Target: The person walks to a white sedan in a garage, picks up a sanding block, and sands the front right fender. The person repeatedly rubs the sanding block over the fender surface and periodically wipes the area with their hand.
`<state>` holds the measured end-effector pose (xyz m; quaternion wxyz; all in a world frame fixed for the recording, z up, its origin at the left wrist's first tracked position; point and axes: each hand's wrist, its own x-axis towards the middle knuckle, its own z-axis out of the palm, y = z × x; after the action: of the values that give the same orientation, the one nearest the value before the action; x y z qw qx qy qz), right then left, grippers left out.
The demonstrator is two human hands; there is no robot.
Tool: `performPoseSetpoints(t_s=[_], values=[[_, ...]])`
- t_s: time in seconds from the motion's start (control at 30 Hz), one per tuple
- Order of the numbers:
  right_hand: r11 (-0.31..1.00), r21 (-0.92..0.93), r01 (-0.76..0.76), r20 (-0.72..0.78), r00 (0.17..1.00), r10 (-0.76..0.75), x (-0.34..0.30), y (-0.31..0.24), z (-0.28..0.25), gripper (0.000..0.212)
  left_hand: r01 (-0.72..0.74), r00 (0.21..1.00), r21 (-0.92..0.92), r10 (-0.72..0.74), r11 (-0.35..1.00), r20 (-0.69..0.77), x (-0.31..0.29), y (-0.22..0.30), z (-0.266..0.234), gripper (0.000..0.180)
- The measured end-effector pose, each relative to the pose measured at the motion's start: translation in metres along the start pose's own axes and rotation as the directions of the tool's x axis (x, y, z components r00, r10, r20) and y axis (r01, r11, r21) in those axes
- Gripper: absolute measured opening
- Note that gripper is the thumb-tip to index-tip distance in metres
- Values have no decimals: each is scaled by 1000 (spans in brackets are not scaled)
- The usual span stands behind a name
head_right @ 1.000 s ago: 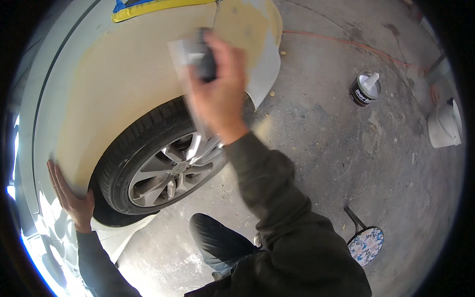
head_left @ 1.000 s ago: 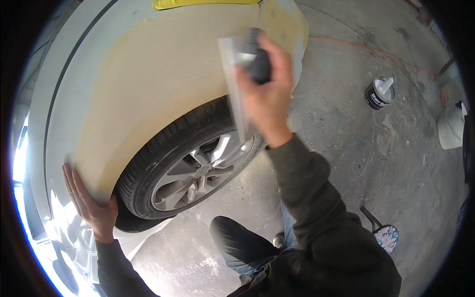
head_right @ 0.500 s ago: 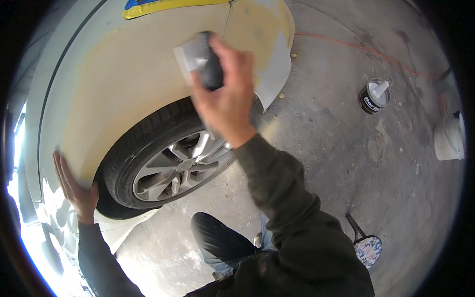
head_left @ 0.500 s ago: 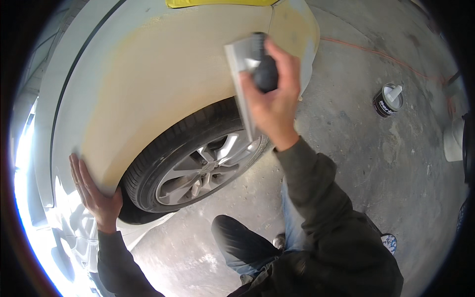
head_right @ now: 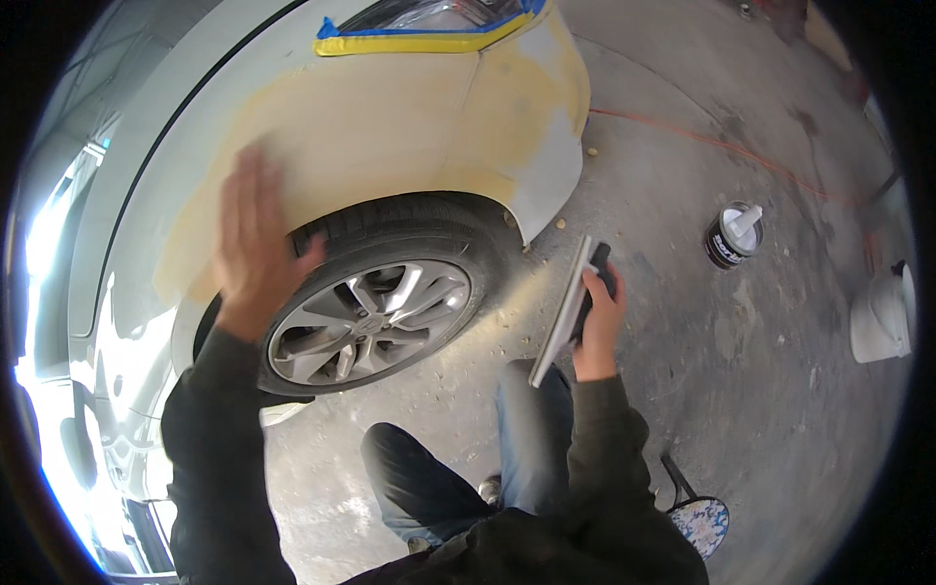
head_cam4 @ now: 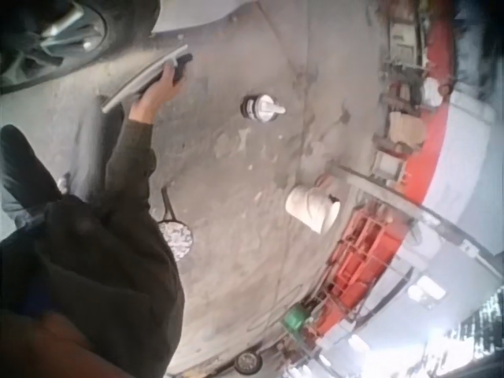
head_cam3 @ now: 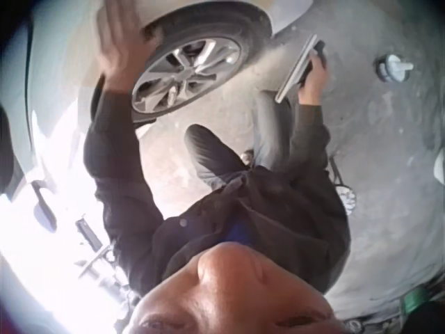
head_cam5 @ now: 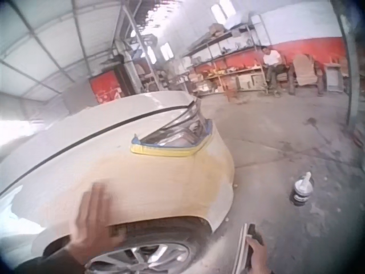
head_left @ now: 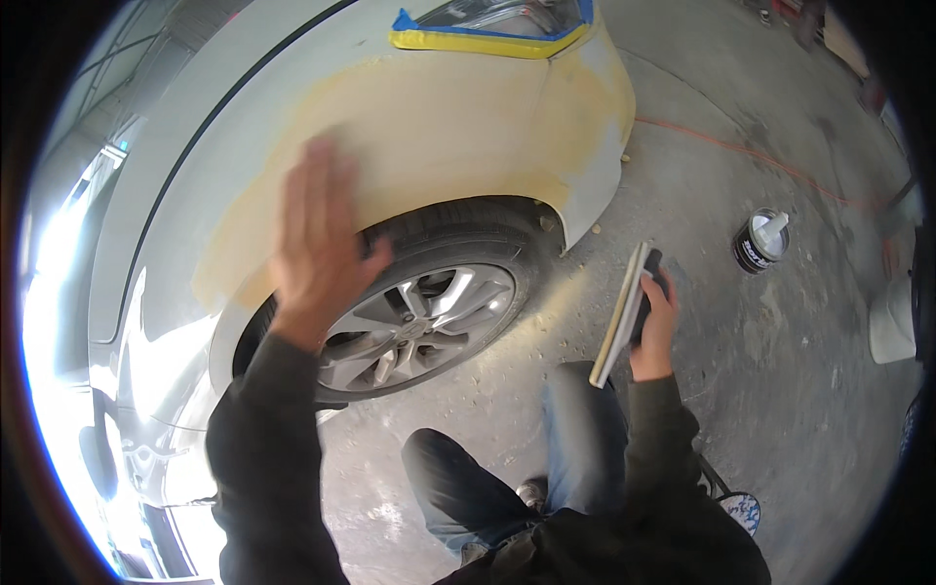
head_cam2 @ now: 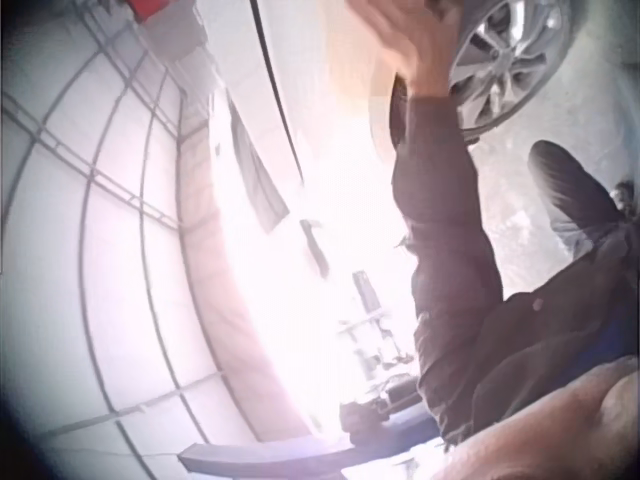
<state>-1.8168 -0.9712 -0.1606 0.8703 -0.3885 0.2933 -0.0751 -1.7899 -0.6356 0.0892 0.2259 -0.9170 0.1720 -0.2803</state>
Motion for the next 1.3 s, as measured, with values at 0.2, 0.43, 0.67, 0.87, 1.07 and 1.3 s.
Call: performPoseSetpoints(t_s=[0.2,0.43,0.67,0.87,1.07,1.3], values=[[999,19,-41,16,999,41,-34,-11,-43,46,-271,962,253,268,929,47,53,100,58,92],[998,62,6,35,999,-9,-48,-38,-90,28,-327,945,204,325,923,41,56,123,66,80],[996,92,-14,138,990,2,-63,-29,-53,41,-181,983,-7,181,983,29,-5,77,30,83],[996,47,-76,183,981,67,-86,-3,-32,44,-141,989,-22,140,990,-42,-1,46,18,85],[972,90,-215,264,947,185,-114,2,-11,36,-191,979,5,191,982,-65,-24,48,25,80],[927,-372,-41,522,817,245,-168,-10,62,51,-469,879,-629,393,619,-268,-82,85,16,88]])
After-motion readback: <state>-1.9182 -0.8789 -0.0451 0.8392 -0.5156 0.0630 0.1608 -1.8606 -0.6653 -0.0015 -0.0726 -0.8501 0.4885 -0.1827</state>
